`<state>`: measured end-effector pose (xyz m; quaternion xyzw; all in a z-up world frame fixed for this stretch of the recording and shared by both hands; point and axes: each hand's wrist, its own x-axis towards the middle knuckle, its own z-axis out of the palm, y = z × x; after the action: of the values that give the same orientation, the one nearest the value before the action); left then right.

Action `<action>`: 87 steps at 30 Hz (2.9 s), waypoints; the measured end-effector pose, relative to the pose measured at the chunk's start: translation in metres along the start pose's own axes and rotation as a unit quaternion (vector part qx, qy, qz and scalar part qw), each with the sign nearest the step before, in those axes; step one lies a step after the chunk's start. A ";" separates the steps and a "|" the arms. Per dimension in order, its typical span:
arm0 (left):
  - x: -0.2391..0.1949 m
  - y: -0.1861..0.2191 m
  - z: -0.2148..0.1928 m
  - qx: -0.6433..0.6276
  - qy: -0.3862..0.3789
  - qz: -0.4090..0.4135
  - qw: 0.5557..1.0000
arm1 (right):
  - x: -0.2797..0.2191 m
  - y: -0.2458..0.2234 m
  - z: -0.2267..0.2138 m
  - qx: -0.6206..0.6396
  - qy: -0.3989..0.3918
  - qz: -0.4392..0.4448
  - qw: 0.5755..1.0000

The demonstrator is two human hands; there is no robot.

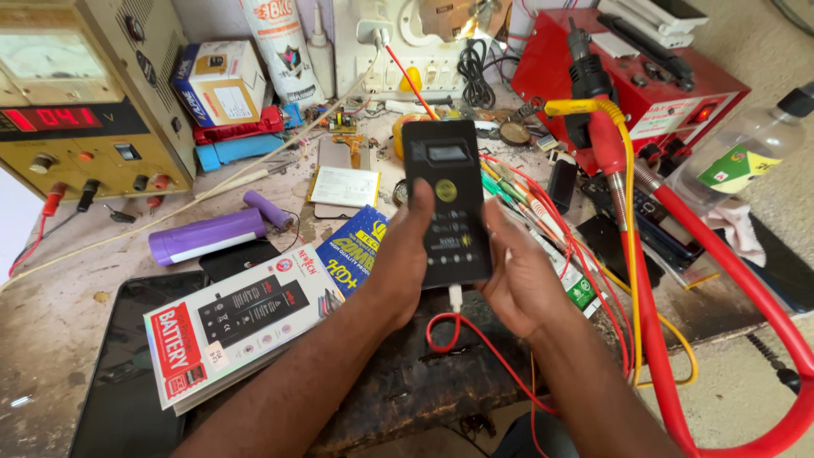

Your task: The person disassembles a smartphone, removes the old battery, and installs a new one. They then reassemble the phone and connect a power cable to test the device.

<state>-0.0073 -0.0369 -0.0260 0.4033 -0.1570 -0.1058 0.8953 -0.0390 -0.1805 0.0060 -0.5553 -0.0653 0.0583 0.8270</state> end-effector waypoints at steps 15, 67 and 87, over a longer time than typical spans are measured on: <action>-0.091 0.124 -0.021 0.842 -0.024 0.110 0.527 | 0.017 0.004 -0.033 0.017 0.016 -0.091 0.996; -0.197 0.181 -0.298 0.813 0.392 -0.109 0.417 | 0.008 0.003 -0.029 0.004 0.031 -0.099 0.995; 0.023 0.050 -0.006 0.243 0.047 -0.049 0.968 | 0.039 -0.014 -0.016 -0.059 -0.037 -0.084 0.994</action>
<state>0.0190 -0.0071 0.0127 0.6206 -0.1154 -0.0894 0.7704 0.0027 -0.1939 0.0143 -0.5933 -0.1454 0.0052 0.7917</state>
